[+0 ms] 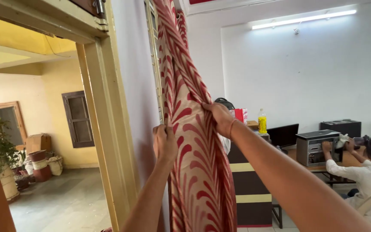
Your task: The person repeatedly pulls, folds, and smooths a red and white patterned curtain hanging on a window with a metal grille. They adjust the curtain's position and pleats multiple times by hand.
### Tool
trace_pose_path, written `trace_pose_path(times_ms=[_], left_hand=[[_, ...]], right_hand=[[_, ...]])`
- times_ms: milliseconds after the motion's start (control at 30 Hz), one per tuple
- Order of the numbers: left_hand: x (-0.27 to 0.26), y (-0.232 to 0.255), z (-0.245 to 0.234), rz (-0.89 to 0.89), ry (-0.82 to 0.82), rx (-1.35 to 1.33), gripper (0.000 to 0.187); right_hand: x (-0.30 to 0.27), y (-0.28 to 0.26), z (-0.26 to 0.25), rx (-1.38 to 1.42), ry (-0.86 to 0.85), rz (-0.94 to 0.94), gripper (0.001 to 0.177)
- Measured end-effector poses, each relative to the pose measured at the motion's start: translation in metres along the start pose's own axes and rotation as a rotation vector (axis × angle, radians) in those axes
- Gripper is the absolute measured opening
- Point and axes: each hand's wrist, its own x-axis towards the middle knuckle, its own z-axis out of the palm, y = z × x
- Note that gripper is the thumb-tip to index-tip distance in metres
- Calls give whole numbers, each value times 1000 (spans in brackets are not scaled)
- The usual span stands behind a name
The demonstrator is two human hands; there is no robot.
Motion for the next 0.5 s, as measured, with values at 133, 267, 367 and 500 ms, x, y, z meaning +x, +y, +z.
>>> trace_pose_path(times_ms=[133,267,367,500], left_hand=[[-8,64,-27,-396,-63,-73,52],[3,37,-12,-554,-205,-187,82],[1,32,-25,-655,-394,-467,62],[2,49,-63,-517,-292,-307,40]], right_hand=[[-28,-16,21,370,-210,112,38],[-34,-24,25,28,-322,60,41],[-22,-21,5,-334,-221,-95,42],[-17,-21,-28,-282,-10,-86,48]])
